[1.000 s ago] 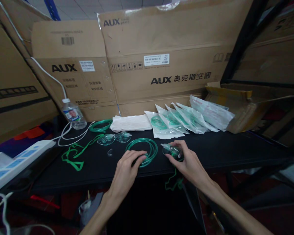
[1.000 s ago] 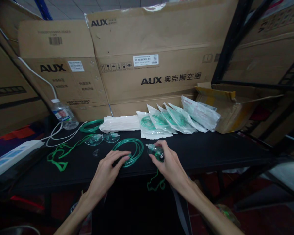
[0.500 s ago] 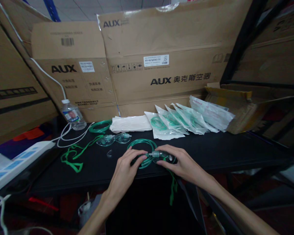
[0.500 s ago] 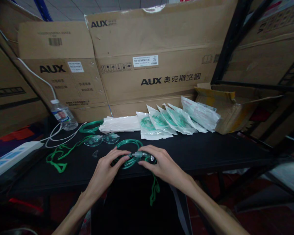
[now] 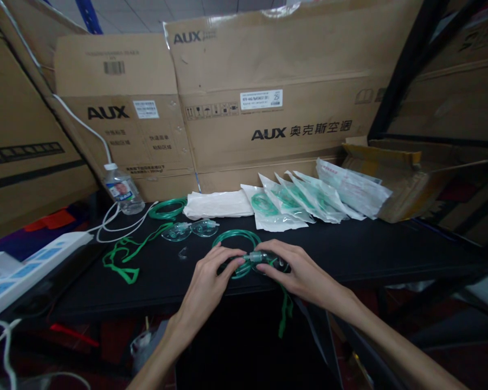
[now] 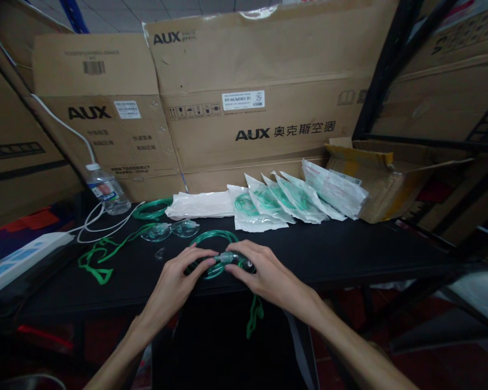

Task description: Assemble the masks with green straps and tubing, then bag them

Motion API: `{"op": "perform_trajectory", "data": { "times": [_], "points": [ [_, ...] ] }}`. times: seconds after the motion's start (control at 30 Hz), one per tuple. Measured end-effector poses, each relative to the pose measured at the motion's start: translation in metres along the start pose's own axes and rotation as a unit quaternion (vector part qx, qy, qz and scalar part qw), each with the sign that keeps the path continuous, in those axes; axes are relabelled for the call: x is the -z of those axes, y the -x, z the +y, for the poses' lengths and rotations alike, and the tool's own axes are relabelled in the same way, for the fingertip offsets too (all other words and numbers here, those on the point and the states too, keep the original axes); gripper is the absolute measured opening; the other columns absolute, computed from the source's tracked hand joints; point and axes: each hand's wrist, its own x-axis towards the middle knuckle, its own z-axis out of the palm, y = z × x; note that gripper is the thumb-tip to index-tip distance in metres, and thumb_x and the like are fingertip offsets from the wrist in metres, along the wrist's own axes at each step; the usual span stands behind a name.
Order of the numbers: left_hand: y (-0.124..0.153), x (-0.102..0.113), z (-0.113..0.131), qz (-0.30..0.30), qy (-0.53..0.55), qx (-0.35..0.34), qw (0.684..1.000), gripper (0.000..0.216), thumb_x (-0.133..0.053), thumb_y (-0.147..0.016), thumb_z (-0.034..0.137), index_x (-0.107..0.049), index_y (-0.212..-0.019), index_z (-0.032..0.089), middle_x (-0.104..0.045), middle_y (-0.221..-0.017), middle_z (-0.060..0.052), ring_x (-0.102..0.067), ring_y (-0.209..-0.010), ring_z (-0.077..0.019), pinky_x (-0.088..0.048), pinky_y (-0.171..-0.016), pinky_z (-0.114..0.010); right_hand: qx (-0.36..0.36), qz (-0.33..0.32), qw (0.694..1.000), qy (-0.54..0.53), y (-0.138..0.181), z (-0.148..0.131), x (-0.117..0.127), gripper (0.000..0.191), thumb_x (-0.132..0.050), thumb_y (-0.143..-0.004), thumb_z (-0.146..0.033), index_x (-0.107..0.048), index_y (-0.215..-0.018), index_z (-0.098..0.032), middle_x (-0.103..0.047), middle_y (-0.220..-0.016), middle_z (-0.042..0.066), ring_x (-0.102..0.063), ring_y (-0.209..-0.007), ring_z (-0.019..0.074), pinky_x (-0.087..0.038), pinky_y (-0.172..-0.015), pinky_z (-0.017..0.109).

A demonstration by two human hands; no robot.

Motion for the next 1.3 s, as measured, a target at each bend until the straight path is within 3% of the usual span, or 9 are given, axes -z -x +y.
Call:
{"op": "perform_trajectory", "data": {
  "times": [0.17, 0.4, 0.5, 0.67, 0.8, 0.97, 1.1, 1.3],
  "points": [
    [-0.004, 0.002, 0.000, -0.008, -0.001, -0.013, 1.000, 0.013, -0.061, -0.098, 0.027, -0.072, -0.103, 0.024, -0.077, -0.105, 0.001, -0.070, -0.102, -0.0188, -0.038, -0.117, -0.041, -0.017, -0.022, 0.998, 0.053, -0.006, 0.001, 0.004, 0.030, -0.064, -0.095, -0.029, -0.063, -0.123, -0.021, -0.073, -0.115, 0.006, -0.069, -0.103, 0.0199, -0.048, -0.095, 0.030],
    [-0.005, 0.001, -0.004, -0.013, -0.003, -0.057, 0.998, 0.018, -0.059, -0.099, 0.032, -0.073, -0.104, 0.023, -0.077, -0.107, 0.000, -0.069, -0.105, -0.0192, -0.041, -0.113, -0.037, -0.010, -0.092, 0.993, 0.075, -0.020, -0.003, 0.014, 0.012, -0.062, -0.092, -0.023, -0.070, -0.097, -0.016, -0.070, -0.079, 0.000, -0.061, -0.069, 0.0134, -0.045, -0.069, 0.023],
    [-0.008, 0.007, -0.002, -0.034, -0.012, -0.053, 0.998, 0.020, -0.057, -0.101, 0.033, -0.073, -0.107, 0.023, -0.077, -0.110, -0.001, -0.068, -0.107, -0.0196, -0.044, -0.107, -0.034, -0.003, -0.094, 0.992, 0.079, -0.024, -0.004, 0.014, 0.010, -0.060, -0.094, -0.023, -0.068, -0.095, -0.016, -0.067, -0.078, -0.001, -0.059, -0.069, 0.0132, -0.044, -0.069, 0.024],
    [-0.021, 0.024, 0.002, -0.147, -0.018, 0.009, 0.989, 0.031, -0.048, -0.104, 0.037, -0.073, -0.094, 0.022, -0.074, -0.091, 0.000, -0.066, -0.093, -0.0186, -0.046, -0.091, -0.030, 0.038, -0.091, 0.988, 0.115, -0.023, -0.002, 0.012, 0.018, -0.056, -0.098, -0.025, -0.065, -0.111, -0.014, -0.067, -0.097, 0.007, -0.065, -0.088, 0.0200, -0.049, -0.083, 0.031],
    [-0.035, 0.035, -0.003, -0.255, 0.026, 0.041, 0.966, 0.040, -0.044, -0.104, 0.041, -0.071, -0.085, 0.018, -0.070, -0.083, 0.000, -0.063, -0.085, -0.0175, -0.044, -0.087, -0.028, 0.093, -0.098, 0.968, 0.212, -0.019, 0.004, 0.011, 0.029, -0.051, -0.101, -0.026, -0.061, -0.125, -0.012, -0.064, -0.106, 0.014, -0.068, -0.087, 0.0241, -0.056, -0.078, 0.037],
    [-0.051, 0.041, -0.010, -0.333, 0.073, 0.039, 0.939, 0.037, -0.048, -0.102, 0.043, -0.075, -0.093, 0.020, -0.073, -0.086, 0.000, -0.065, -0.084, -0.0162, -0.046, -0.081, -0.023, 0.161, -0.105, 0.929, 0.317, -0.020, 0.012, 0.012, 0.028, -0.045, -0.104, -0.026, -0.061, -0.121, -0.011, -0.063, -0.115, 0.018, -0.070, -0.090, 0.0278, -0.060, -0.075, 0.040],
    [-0.054, 0.040, -0.009, -0.316, 0.091, 0.028, 0.944, 0.034, -0.053, -0.101, 0.040, -0.076, -0.092, 0.019, -0.075, -0.092, -0.002, -0.066, -0.087, -0.0168, -0.046, -0.085, -0.024, 0.186, -0.107, 0.910, 0.356, -0.023, 0.013, 0.015, 0.026, -0.044, -0.104, -0.025, -0.060, -0.119, -0.011, -0.062, -0.116, 0.019, -0.070, -0.087, 0.0274, -0.061, -0.073, 0.040],
    [-0.048, 0.034, -0.008, -0.231, 0.056, -0.036, 0.971, 0.025, -0.060, -0.099, 0.035, -0.079, -0.095, 0.021, -0.077, -0.090, -0.002, -0.063, -0.085, -0.0178, -0.044, -0.085, -0.029, 0.141, -0.137, 0.930, 0.310, -0.024, 0.010, 0.017, 0.026, -0.046, -0.103, -0.026, -0.060, -0.120, -0.012, -0.061, -0.112, 0.016, -0.068, -0.079, 0.0231, -0.057, -0.066, 0.035]
  ]
}}
